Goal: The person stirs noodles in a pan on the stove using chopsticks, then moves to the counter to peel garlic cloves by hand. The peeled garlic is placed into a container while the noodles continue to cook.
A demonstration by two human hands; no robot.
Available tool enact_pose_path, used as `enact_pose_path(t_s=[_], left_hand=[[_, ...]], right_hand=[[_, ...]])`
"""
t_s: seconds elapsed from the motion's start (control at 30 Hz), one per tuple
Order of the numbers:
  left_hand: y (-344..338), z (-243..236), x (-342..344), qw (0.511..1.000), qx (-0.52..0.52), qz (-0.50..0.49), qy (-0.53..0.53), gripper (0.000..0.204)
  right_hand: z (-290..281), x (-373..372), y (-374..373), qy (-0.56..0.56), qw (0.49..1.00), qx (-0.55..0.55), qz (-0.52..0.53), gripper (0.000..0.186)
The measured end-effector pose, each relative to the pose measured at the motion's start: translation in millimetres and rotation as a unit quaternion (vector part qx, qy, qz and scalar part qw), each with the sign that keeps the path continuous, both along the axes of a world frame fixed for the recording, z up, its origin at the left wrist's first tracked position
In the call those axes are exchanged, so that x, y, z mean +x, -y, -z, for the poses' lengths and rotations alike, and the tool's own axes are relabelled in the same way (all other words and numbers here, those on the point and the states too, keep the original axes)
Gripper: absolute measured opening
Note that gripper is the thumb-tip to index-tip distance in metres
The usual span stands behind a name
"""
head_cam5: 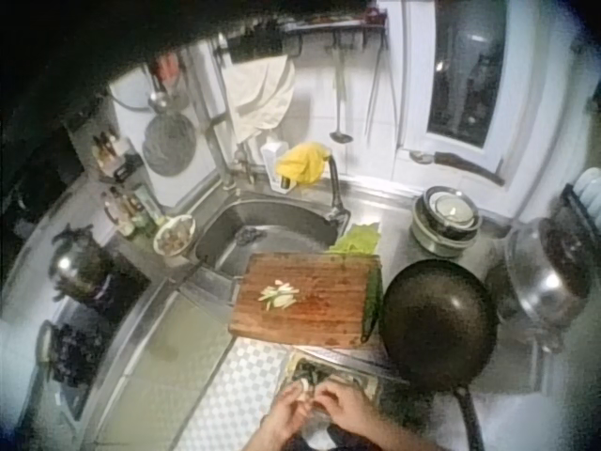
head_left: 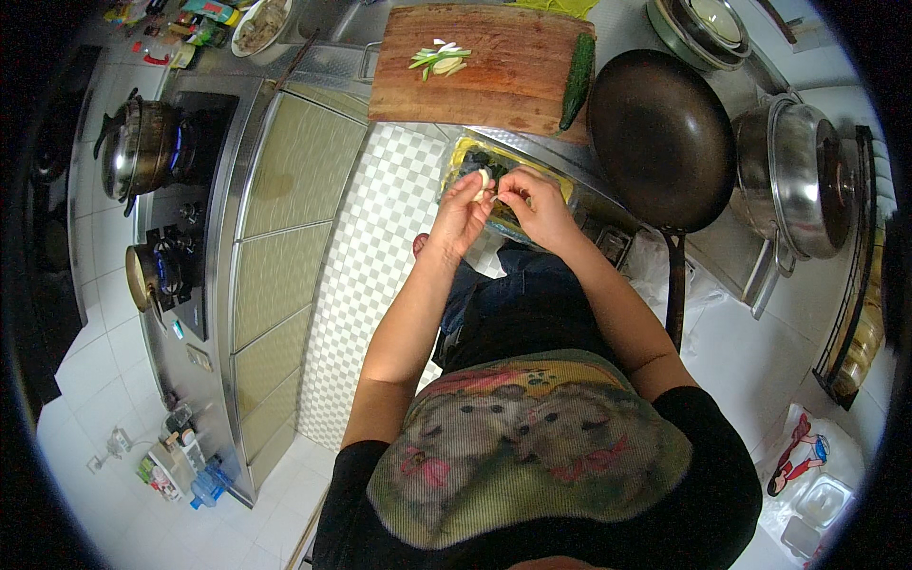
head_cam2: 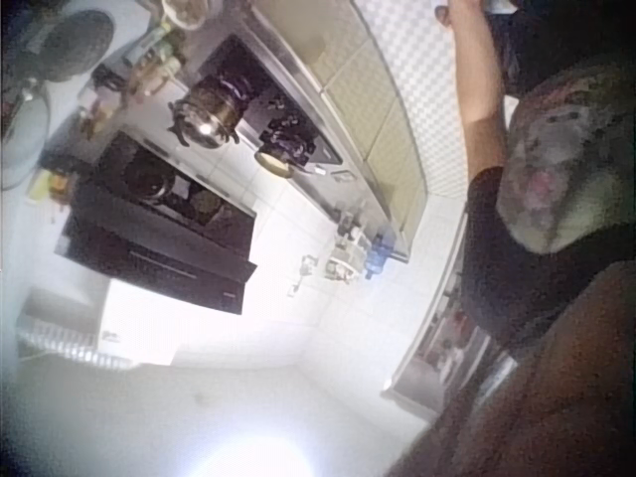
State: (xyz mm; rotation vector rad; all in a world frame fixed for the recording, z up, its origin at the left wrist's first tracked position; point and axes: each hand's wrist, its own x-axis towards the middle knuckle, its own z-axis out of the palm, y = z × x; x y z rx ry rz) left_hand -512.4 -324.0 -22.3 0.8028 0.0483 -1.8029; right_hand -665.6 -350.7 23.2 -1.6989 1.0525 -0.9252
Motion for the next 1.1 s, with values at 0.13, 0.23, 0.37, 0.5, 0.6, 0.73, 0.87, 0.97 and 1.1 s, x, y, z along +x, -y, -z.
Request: enact_pose_path(t_s=[0.13, 0.23, 0.37, 0.5, 0.6, 0.73, 0.87, 0.97, 1.1], left_hand=[[-1, -4, 6, 0.999, 0.014, 0.033, -0.018, 0.016], [-4, -4, 7, 0.994, 0.000, 0.083, -0.064, 0.022], [-6, -12, 1, 0.991, 0.019, 0.103, -0.082, 0.027], [-8, -12, -2, 0.990, 0.006, 0.123, -0.076, 0.028], [-10, -13, -5, 0.991, 0.006, 0.122, -0.053, 0.027], [-11, -9, -9, 0.995, -0.009, 0.085, -0.050, 0.024], [-9, -6, -8, 0.997, -0.011, 0.054, -0.049, 0.022], [-9, -5, -6, 0.996, -0.014, 0.063, -0.055, 0.025], [-10, -5, -4, 0.993, -0.009, 0.087, -0.079, 0.028]], right_hand=[[9, -1, -3, 0.044, 0.994, 0.097, 0.034, 0.009], [10, 0, -3, 0.079, 0.987, 0.131, 0.048, 0.011], [1, 1, -4, 0.064, 0.994, 0.078, 0.053, 0.012], [-4, -1, -2, 0.015, 0.998, 0.022, 0.062, 0.009], [-9, -2, -2, -0.014, 0.998, 0.009, 0.053, 0.006], [-9, -2, -3, -0.044, 0.999, 0.010, 0.026, 0.004], [-2, -2, -5, -0.015, 0.997, 0.046, 0.056, 0.004], [18, -7, -1, -0.099, 0.989, -0.008, 0.107, 0.006], [6, -9, -2, -0.102, 0.989, 0.049, 0.096, 0.009]])
